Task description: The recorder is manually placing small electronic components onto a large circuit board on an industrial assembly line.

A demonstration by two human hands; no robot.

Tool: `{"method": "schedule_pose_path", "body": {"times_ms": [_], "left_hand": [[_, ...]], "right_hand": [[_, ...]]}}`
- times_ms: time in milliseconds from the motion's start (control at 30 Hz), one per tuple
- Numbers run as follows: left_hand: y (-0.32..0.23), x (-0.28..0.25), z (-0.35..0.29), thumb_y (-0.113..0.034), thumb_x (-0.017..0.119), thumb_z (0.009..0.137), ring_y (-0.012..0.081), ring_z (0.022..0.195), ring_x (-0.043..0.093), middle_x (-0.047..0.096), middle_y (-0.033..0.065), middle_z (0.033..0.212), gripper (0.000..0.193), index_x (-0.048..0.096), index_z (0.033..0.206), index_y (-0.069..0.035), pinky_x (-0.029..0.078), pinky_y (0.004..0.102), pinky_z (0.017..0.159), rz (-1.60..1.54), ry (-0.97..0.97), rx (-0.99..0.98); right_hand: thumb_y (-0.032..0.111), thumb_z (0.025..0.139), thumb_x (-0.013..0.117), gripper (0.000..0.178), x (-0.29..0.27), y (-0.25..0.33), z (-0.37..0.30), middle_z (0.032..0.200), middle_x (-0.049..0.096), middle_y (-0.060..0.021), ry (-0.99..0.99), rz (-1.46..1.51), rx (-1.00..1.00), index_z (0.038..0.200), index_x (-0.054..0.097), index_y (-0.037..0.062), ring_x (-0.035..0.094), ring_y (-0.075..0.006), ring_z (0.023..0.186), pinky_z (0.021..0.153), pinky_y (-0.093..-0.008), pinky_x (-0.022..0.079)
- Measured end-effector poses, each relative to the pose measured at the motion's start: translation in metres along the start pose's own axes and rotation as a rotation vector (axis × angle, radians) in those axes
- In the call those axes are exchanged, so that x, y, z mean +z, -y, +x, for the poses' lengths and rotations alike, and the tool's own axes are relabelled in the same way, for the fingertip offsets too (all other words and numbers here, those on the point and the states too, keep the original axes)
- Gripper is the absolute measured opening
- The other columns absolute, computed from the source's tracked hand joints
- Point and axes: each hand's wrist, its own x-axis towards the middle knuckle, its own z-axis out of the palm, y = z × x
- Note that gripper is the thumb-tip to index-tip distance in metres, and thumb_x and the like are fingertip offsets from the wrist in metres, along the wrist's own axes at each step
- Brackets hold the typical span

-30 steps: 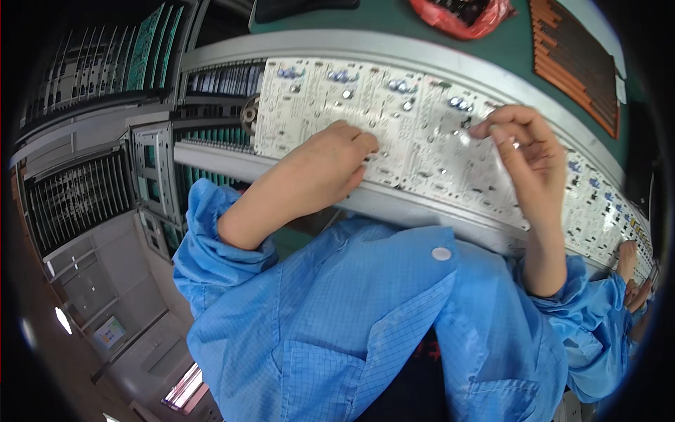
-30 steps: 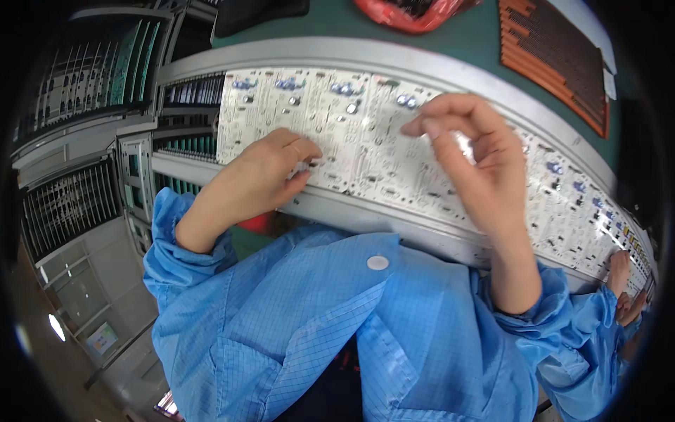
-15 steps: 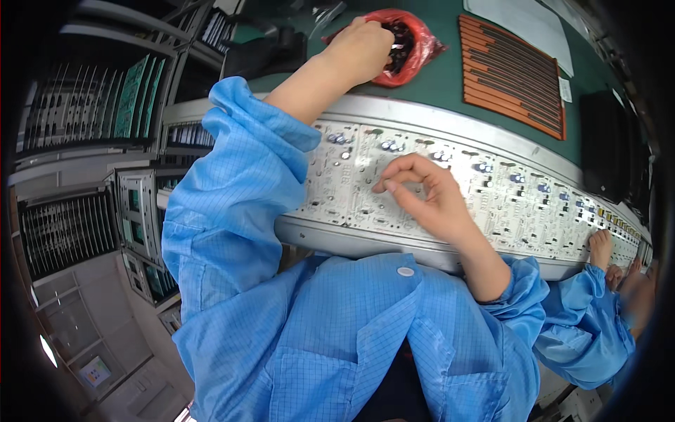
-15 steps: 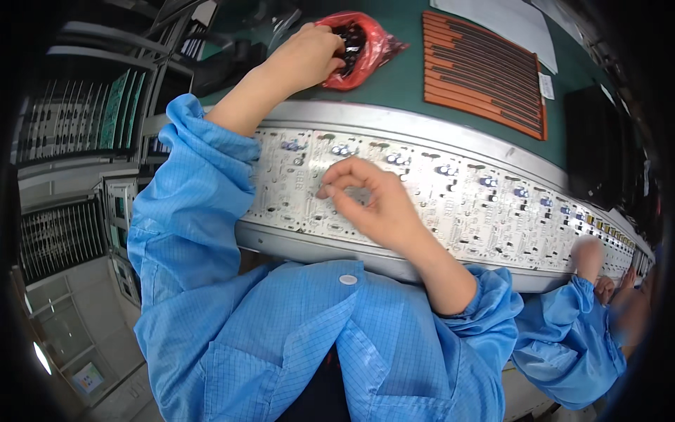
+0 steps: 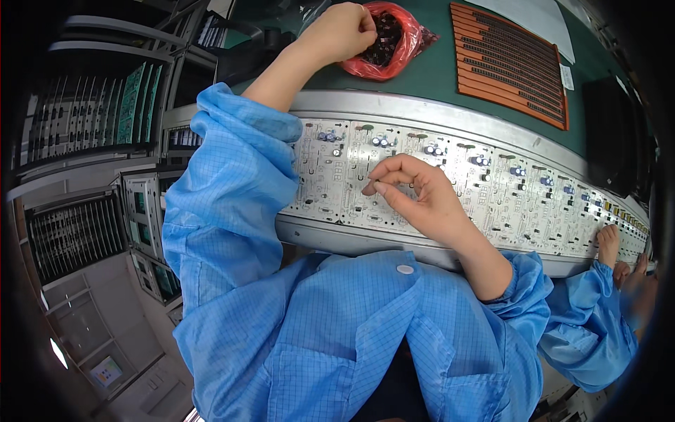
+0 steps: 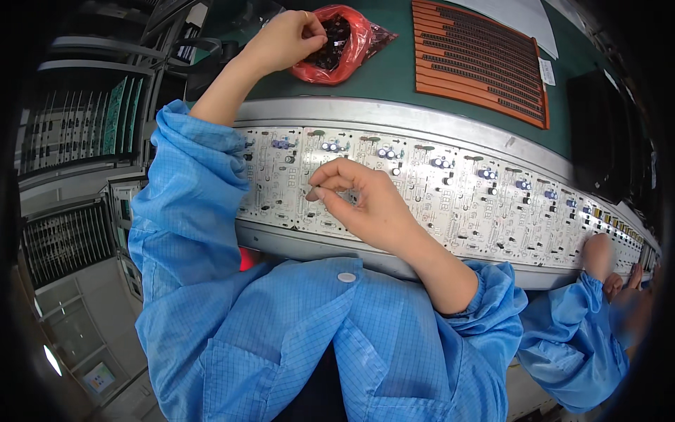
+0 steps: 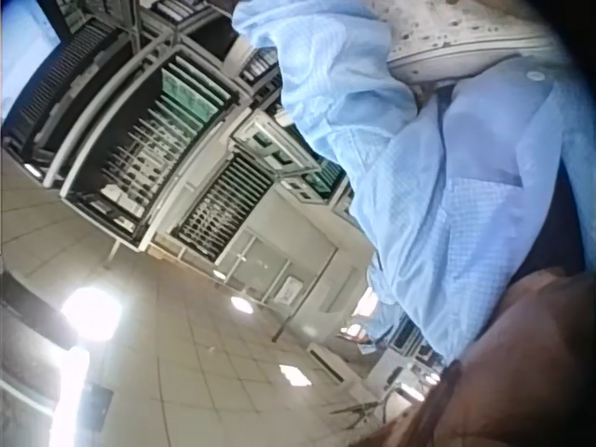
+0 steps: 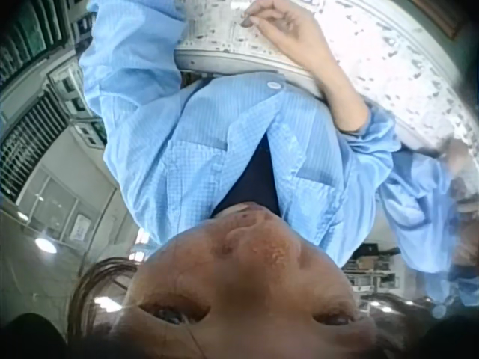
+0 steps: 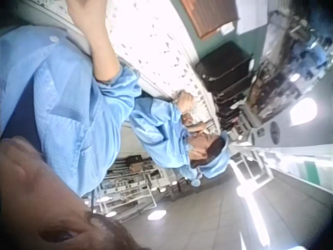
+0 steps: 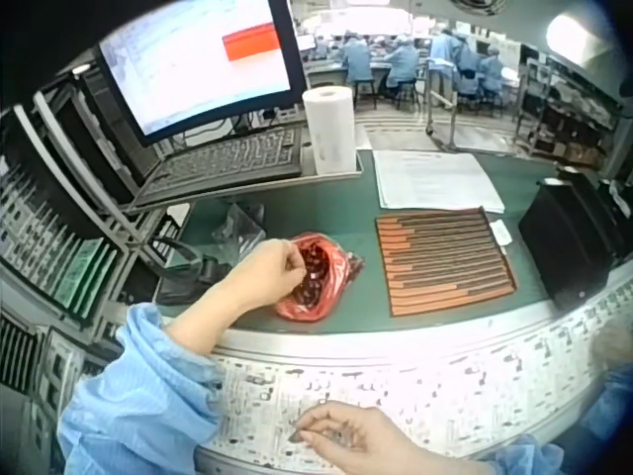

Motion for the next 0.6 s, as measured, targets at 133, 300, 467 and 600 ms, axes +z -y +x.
{"method": "schedule_pose_path", "body": {"times_ms": [133, 300, 467, 600], "left_hand": [[-0.004, -0.009, -0.009, -0.004, 0.065, 0.082, 0.0202, 0.074, 0.068, 0.072, 0.0147, 0.081, 0.017, 0.07, 0.096, 0.004, 0.053, 0.0298, 0.069, -0.634, 0.062, -0.278], [-0.011, -0.02, -0.039, -0.008, 0.068, 0.085, 0.0157, 0.08, 0.069, 0.073, 0.0115, 0.089, 0.023, 0.071, 0.105, 0.002, 0.055, 0.0288, 0.077, -0.894, 0.099, -0.197], [-0.023, -0.04, -0.07, -0.006, 0.068, 0.085, 0.0122, 0.08, 0.068, 0.073, 0.0117, 0.092, 0.029, 0.069, 0.112, 0.005, 0.055, 0.0244, 0.077, -0.787, 0.152, -0.211], [-0.02, -0.045, -0.095, -0.005, 0.069, 0.084, 0.0119, 0.079, 0.067, 0.072, 0.0116, 0.091, 0.029, 0.069, 0.111, 0.005, 0.054, 0.0232, 0.076, -0.768, 0.157, -0.202]], "right_hand": [[0.002, 0.093, 0.058, 0.015, 0.0, -0.005, 0.002, 0.096, 0.071, -0.0081, 0.02, 0.062, -0.008, 0.108, 0.059, -0.001, 0.063, -0.0127, 0.097, 0.09, -0.0283, 0.046], [0.002, 0.093, 0.058, 0.016, -0.001, -0.006, 0.004, 0.096, 0.071, -0.0085, 0.025, 0.077, 0.016, 0.109, 0.058, -0.0009, 0.063, -0.0132, 0.098, 0.091, -0.0285, 0.046], [0.003, 0.093, 0.06, 0.017, -0.003, -0.007, 0.008, 0.097, 0.071, -0.0091, 0.035, 0.105, 0.012, 0.11, 0.058, -0.0004, 0.064, -0.0141, 0.098, 0.091, -0.0283, 0.047], [0.004, 0.094, 0.06, 0.017, 0.001, -0.007, 0.008, 0.097, 0.071, -0.009, 0.019, 0.087, 0.029, 0.11, 0.058, 0.0001, 0.065, -0.0139, 0.097, 0.09, -0.0278, 0.048]]}}
